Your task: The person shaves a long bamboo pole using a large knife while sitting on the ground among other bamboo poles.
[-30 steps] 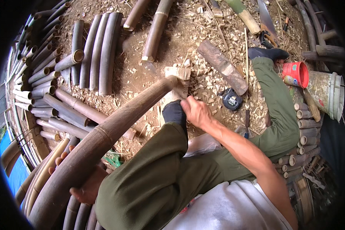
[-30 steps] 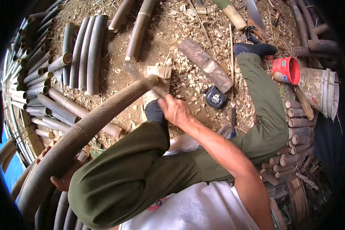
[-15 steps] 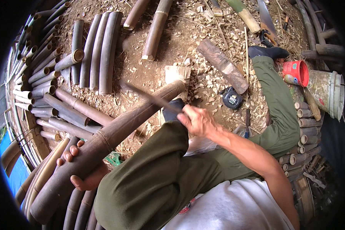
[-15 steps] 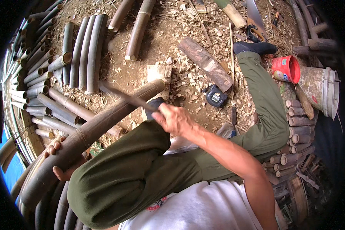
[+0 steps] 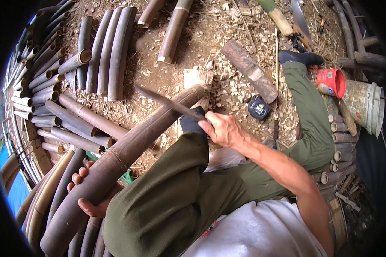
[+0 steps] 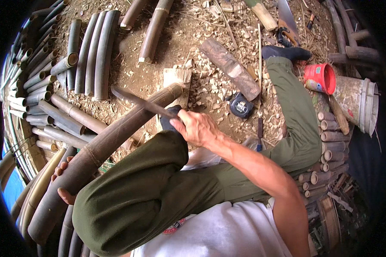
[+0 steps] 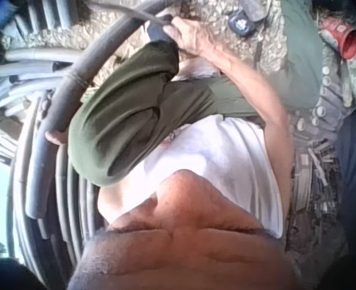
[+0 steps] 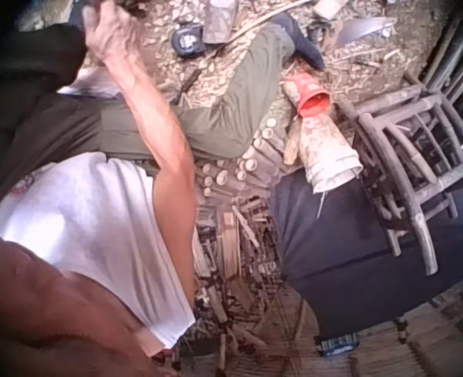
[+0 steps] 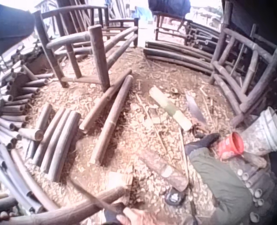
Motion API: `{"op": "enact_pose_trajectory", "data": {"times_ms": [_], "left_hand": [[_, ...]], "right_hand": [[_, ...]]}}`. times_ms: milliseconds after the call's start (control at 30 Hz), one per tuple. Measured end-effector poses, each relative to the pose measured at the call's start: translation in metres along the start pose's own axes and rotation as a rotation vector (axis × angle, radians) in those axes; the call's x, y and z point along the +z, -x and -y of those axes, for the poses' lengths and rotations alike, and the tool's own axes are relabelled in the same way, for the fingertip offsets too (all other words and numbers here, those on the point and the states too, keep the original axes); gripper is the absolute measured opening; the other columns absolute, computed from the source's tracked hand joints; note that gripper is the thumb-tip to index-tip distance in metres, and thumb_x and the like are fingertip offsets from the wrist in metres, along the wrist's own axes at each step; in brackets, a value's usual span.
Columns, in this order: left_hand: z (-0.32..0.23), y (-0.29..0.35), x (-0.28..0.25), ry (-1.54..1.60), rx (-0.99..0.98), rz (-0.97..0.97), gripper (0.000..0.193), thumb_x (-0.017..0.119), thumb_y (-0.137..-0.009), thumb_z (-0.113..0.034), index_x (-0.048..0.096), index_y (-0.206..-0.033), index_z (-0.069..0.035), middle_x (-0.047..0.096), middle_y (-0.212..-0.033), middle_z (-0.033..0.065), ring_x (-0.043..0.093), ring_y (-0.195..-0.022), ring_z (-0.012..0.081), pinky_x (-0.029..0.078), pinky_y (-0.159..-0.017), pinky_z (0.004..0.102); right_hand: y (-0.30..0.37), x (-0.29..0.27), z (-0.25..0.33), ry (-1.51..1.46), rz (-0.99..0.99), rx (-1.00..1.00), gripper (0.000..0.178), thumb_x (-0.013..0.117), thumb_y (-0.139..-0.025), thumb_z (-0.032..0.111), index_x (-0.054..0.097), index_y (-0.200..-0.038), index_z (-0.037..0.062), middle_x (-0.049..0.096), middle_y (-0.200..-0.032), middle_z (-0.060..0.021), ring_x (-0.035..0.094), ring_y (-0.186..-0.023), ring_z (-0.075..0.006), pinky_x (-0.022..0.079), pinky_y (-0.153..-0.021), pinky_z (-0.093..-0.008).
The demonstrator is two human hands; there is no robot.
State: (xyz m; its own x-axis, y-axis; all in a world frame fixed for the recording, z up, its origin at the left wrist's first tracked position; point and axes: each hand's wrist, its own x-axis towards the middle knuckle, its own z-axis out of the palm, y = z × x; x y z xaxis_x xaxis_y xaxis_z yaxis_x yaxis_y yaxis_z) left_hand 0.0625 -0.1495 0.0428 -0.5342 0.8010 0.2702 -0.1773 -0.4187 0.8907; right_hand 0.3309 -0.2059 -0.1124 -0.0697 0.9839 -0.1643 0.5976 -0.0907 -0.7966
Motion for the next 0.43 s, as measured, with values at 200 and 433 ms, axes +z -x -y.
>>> {"op": "enact_pose_trajectory", "data": {"times_ms": [200,433], "left_hand": [[0.012,0.007,0.006,-0.093,-0.016,-0.190,0.054,0.065,-0.078,-0.045,0.050,-0.117,-0.011,0.056,-0.106,0.0076,0.057,-0.100,0.0246,0.046,-0.095,0.0465],[0.011,0.003,0.008,-0.156,-0.018,-0.223,0.067,0.067,-0.076,-0.058,0.047,-0.121,-0.012,0.055,-0.111,0.0083,0.056,-0.106,0.0258,0.044,-0.099,0.0496]], "right_hand": [[0.008,0.010,-0.030,-0.027,-0.051,0.317,0.039,0.045,-0.097,0.039,0.051,-0.083,0.0036,0.057,-0.059,-0.0212,0.060,-0.058,-0.0416,0.047,-0.053,-0.0487],[-0.006,0.003,-0.040,-0.017,0.024,0.500,0.043,0.041,-0.098,0.042,0.053,-0.082,0.0034,0.059,-0.061,-0.0234,0.061,-0.059,-0.0433,0.047,-0.055,-0.0491]]}}
